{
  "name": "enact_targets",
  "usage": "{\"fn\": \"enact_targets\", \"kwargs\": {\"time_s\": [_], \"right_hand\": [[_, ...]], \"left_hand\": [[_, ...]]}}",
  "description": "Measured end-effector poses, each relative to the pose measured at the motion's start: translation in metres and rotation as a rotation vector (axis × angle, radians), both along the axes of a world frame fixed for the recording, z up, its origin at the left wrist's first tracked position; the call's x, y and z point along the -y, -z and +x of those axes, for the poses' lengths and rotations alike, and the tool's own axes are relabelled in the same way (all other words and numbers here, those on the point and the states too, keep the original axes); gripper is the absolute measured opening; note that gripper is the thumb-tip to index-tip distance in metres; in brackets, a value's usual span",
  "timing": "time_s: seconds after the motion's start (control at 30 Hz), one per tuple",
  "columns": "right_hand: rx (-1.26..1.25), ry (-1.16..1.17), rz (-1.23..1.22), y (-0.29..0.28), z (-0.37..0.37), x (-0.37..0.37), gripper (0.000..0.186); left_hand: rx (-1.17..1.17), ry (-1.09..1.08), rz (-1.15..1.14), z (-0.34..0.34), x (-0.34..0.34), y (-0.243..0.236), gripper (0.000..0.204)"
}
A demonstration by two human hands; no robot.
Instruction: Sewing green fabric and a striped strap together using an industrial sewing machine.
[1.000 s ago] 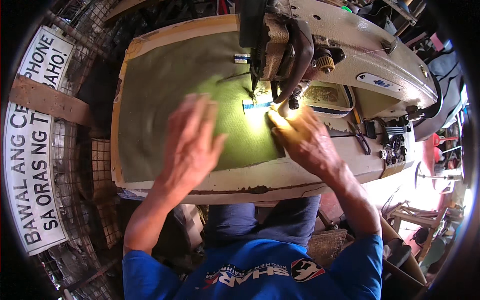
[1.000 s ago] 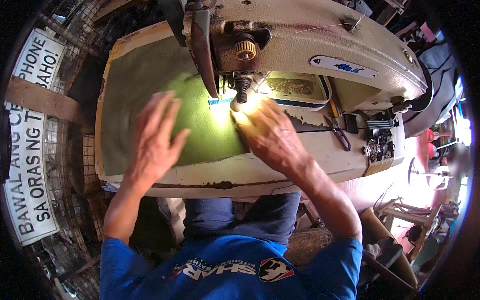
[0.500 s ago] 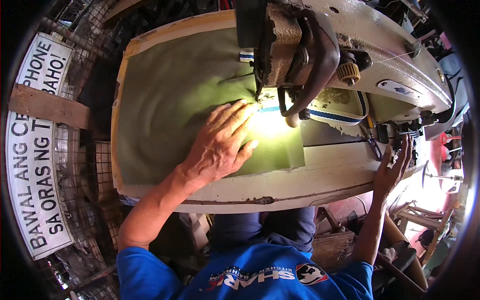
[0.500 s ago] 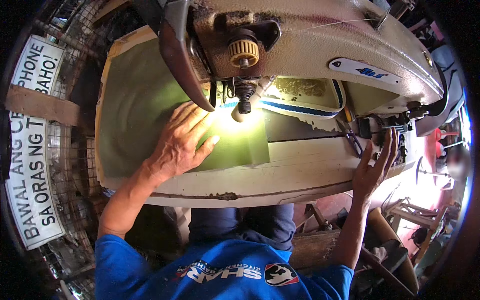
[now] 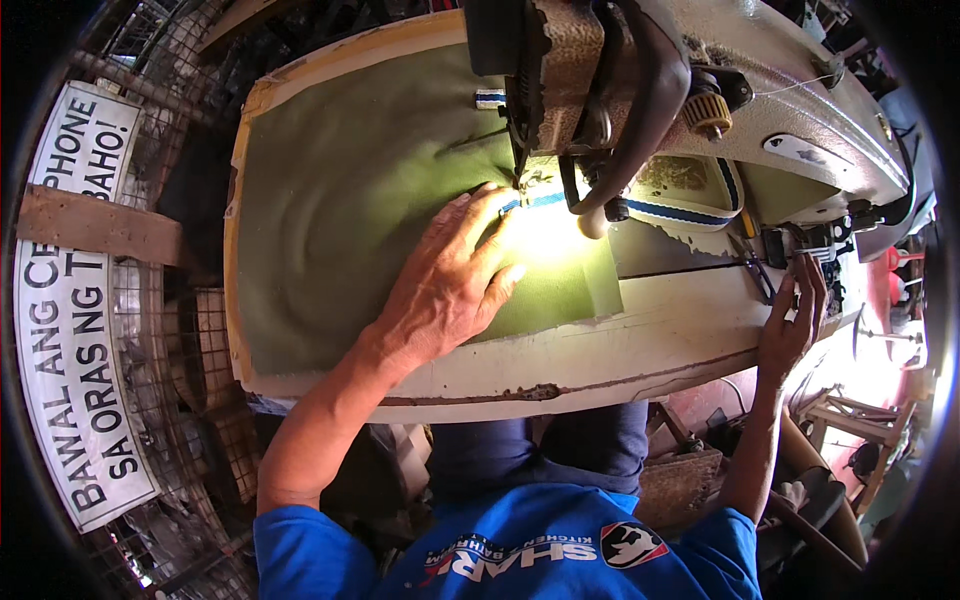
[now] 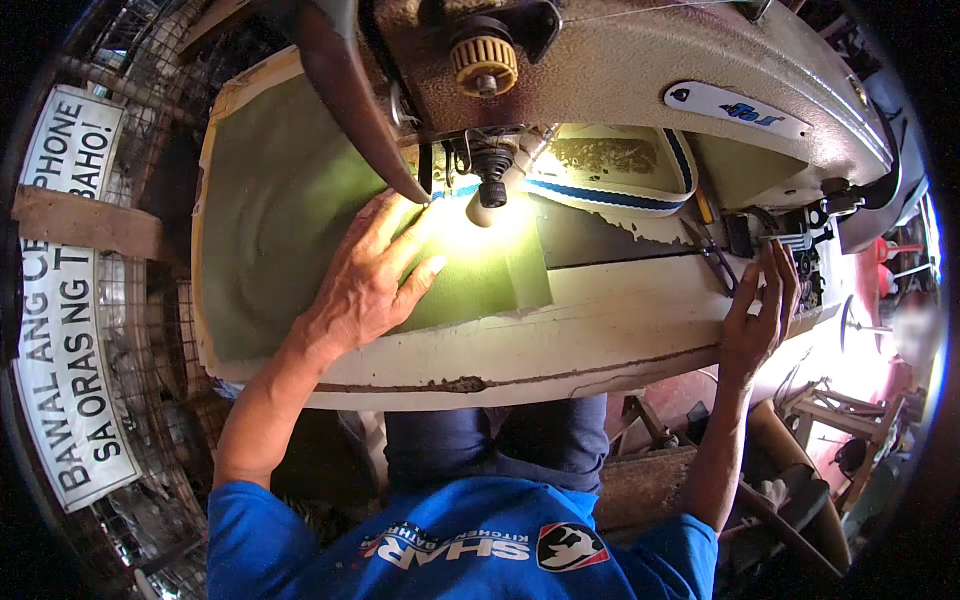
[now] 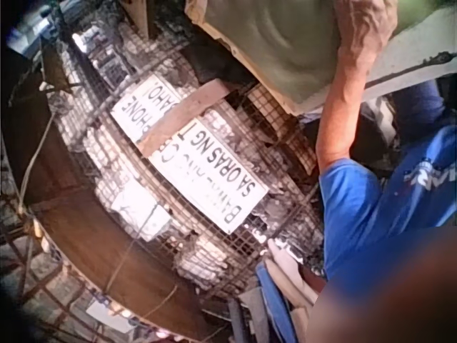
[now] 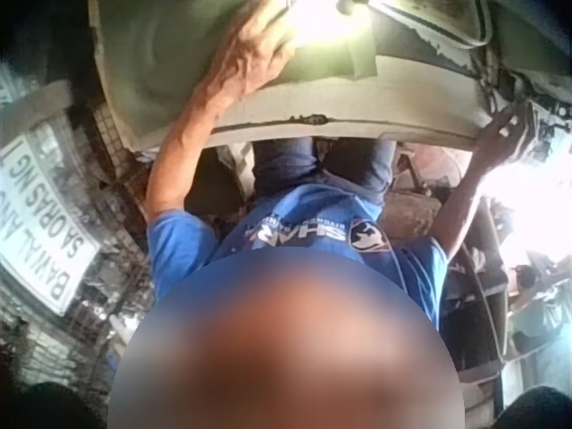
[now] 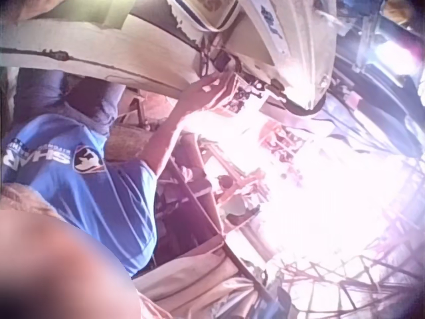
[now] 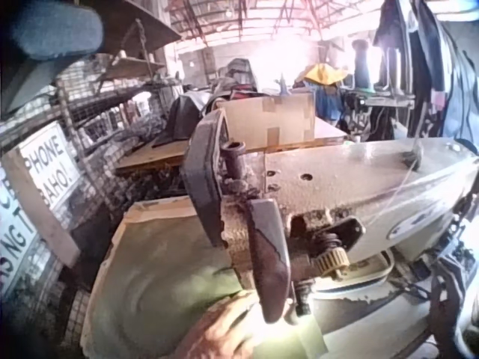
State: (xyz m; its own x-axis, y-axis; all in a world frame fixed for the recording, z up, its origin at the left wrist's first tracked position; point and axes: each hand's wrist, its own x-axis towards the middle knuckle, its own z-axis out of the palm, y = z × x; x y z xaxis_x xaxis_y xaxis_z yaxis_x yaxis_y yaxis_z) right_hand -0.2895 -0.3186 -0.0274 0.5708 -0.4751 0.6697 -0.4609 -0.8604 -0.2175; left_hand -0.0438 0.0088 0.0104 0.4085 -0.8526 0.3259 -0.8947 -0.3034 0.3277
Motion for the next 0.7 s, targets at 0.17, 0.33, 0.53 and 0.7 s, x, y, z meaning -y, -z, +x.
{"fn": "enact_targets", "kwargs": {"time_s": [0.17,0.33,0.53,0.7], "right_hand": [[0.031,-0.014,0.003,-0.001,-0.001,0.001,0.027],[0.028,-0.004,0.016,-0.002,-0.001,-0.001,0.027],[0.011,0.008,-0.006,0.002,-0.003,0.003,0.028],[0.011,-0.021,-0.106,-0.021,0.011,-0.017,0.031]], "left_hand": [[0.052,0.05,-0.039,0.002,-0.001,-0.003,0.04],[0.061,0.047,-0.005,0.003,-0.003,-0.001,0.041],[0.033,0.081,-0.036,0.004,-0.005,-0.001,0.041],[0.018,0.083,-0.02,0.003,-0.006,-0.003,0.042]]}}
